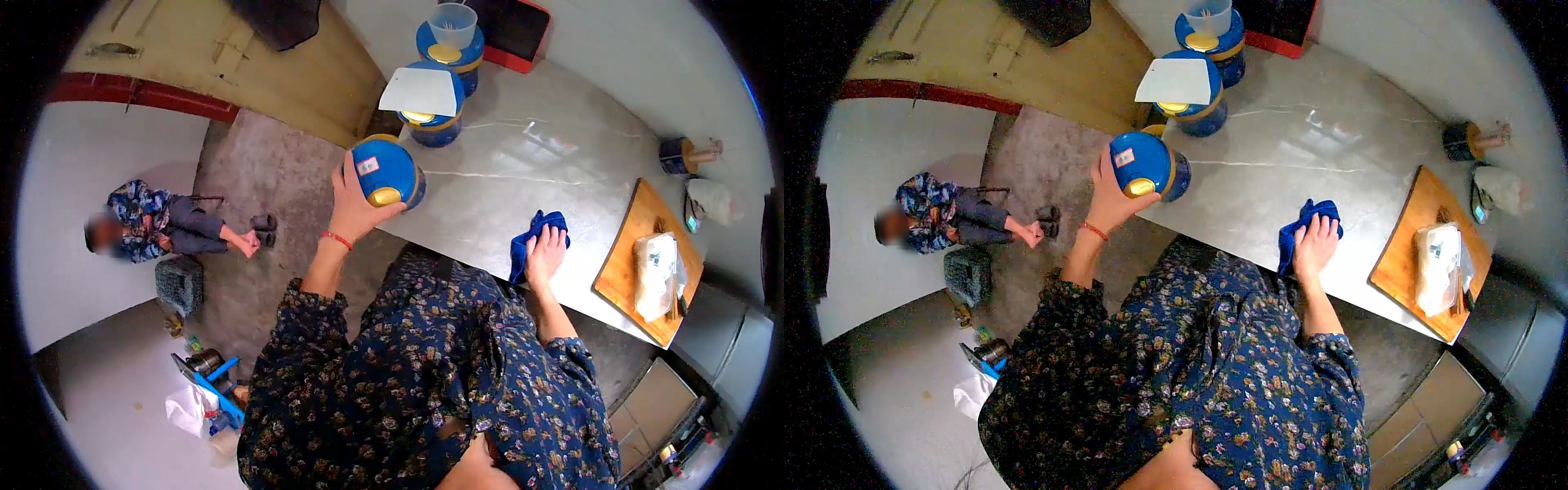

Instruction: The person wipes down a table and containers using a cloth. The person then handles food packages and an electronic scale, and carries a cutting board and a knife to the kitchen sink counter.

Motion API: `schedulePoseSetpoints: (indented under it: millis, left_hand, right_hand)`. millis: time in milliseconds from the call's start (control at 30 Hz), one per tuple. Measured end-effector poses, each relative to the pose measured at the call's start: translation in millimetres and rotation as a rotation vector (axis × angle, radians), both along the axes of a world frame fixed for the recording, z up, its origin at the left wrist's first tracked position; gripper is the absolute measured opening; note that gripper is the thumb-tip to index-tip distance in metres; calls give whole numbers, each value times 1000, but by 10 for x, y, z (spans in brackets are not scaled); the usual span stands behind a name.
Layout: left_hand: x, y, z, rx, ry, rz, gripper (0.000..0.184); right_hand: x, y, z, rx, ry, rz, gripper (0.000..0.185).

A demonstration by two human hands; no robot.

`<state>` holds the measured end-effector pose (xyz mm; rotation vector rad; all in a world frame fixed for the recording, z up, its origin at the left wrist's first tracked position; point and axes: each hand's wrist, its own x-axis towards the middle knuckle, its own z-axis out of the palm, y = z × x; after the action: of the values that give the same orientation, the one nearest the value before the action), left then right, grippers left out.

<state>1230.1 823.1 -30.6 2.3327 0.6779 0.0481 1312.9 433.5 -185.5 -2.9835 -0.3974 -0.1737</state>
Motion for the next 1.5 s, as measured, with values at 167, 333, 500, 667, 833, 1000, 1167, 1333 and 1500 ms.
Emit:
schedulePoseSetpoints:
  millis: [167, 333, 500, 667, 833, 1000, 1167, 1333, 1500]
  left_hand:
    - [164, 313, 108, -73, -39, -364, 127]
    - [356, 543, 185, -8, 75, -578, 128]
    - [300, 125, 184, 102, -30, -257, 124]
    - [476, -343, 204, 207, 40, 6, 114]
    - [562, -222, -40, 315, 32, -37, 116]
    - [658, -150, -59, 285, 85, -62, 117]
    - [646, -315, 112, 527, 46, -16, 106]
    - [884, -956, 367, 614, -315, -20, 71]
    - [1176, -1688, 381, 840, -263, -247, 56]
  right_hand:
    - [-29, 4, -9, 40, 11, 134, 42]
    - [-33, 11, 90, 48, 20, 169, 43]
    - [-25, -5, 11, 71, 17, 131, 46]
    - [217, 412, 320, 257, 93, 277, 38]
    - [462, 892, 187, 241, 205, 717, 37]
    - [1230, 751, -18, 271, 156, 735, 37]
    - [2305, 328, 4, 196, 15, 392, 42]
    - [3433, 452, -95, 236, -49, 365, 44]
    - [4463, 301, -298, 213, -29, 343, 45]
